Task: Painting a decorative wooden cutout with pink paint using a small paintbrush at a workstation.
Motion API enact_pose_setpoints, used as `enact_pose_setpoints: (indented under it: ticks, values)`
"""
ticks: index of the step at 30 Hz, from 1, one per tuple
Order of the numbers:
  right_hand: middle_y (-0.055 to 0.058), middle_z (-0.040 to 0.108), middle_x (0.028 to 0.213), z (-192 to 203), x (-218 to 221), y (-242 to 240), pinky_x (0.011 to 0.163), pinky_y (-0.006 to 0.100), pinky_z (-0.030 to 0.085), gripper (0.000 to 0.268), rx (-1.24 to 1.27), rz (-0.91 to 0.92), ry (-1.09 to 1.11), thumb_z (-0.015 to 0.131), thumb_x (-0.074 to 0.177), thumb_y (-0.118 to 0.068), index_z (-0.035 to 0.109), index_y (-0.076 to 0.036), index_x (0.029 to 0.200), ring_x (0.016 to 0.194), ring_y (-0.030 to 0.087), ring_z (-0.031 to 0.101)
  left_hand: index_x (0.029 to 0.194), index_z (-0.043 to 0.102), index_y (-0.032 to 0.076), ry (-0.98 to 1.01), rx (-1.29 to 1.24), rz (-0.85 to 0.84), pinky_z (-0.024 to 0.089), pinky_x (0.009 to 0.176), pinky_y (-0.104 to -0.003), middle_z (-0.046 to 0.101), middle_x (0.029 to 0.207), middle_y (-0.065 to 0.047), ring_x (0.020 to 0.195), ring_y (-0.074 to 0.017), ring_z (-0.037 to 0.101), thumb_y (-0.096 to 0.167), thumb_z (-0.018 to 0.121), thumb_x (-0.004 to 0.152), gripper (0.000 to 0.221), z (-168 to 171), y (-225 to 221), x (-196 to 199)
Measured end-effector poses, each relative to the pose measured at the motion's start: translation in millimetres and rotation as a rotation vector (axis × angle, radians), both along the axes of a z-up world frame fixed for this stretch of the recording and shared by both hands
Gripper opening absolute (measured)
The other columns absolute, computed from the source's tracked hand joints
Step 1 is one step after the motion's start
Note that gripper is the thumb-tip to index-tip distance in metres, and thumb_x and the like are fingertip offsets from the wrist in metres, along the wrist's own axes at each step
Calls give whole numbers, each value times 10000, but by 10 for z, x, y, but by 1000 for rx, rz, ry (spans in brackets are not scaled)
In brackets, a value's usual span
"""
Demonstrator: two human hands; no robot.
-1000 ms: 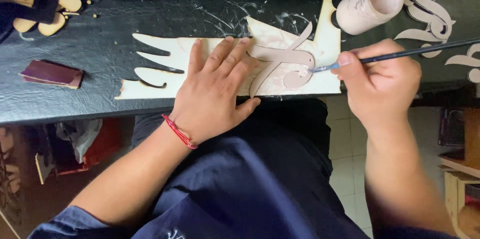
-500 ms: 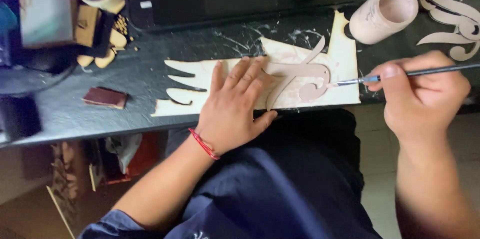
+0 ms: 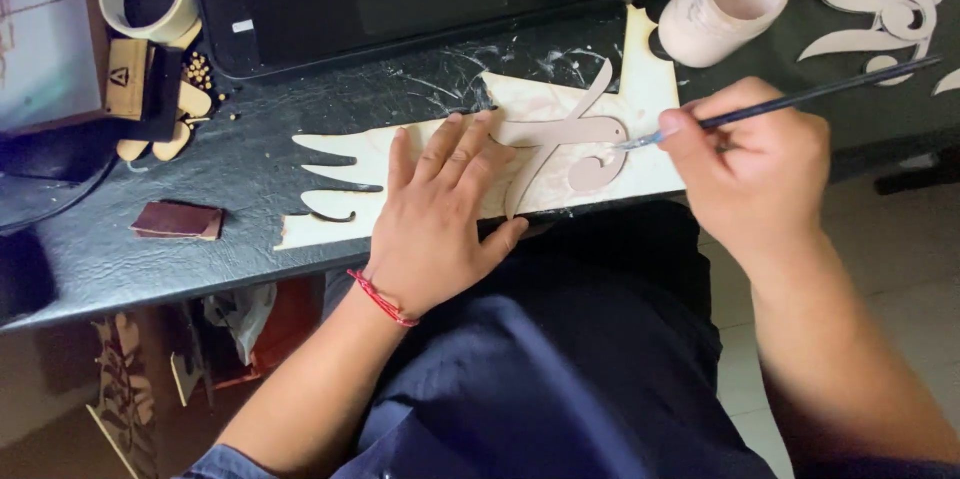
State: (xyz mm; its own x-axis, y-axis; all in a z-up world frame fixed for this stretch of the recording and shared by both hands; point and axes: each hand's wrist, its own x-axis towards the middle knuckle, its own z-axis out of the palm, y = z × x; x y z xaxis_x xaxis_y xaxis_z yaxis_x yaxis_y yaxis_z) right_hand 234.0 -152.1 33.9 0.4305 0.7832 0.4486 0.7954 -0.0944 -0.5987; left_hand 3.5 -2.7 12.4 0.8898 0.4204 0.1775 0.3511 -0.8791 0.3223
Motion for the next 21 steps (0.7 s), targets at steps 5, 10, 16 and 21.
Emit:
enact_pose_setpoints:
  ticks: [5,10,16,21]
  values:
    - [139,668,756,108,-158,97,578,278,453,148,-58,60,103,772,963,52,652,59,877,637,161,608,1372,528,152,15,-1,3,212,1136,-644,365,1583,-55,1440,-320,363,527,662,841,664,-17,8,2]
    - [121,660,768,78,-85,71,590,299,438,162,-96,104,-28,757,969,21,660,39,841,626,180,616,1356,533,106,24,-9,8,208,1136,-645,357,1589,-54,1440,-321,360,540,664,828,696,-22,17,3]
    - [167,686,852,220,-94,-4,676,265,488,103,-90,3,226,689,1026,111,645,81,939,767,184,647,1350,561,155,6,32,-5,238,1129,-641,355,1587,-67,1435,-321,372,540,649,842,643,-27,21,-4]
    - [93,701,902,131,-170,-14,700,244,476,69,-185,59,171,701,993,-25,697,15,936,789,150,645,1351,564,151,0,39,-5,230,1130,-640,372,1582,-80,1433,-326,376,546,629,855,637,-47,20,-10]
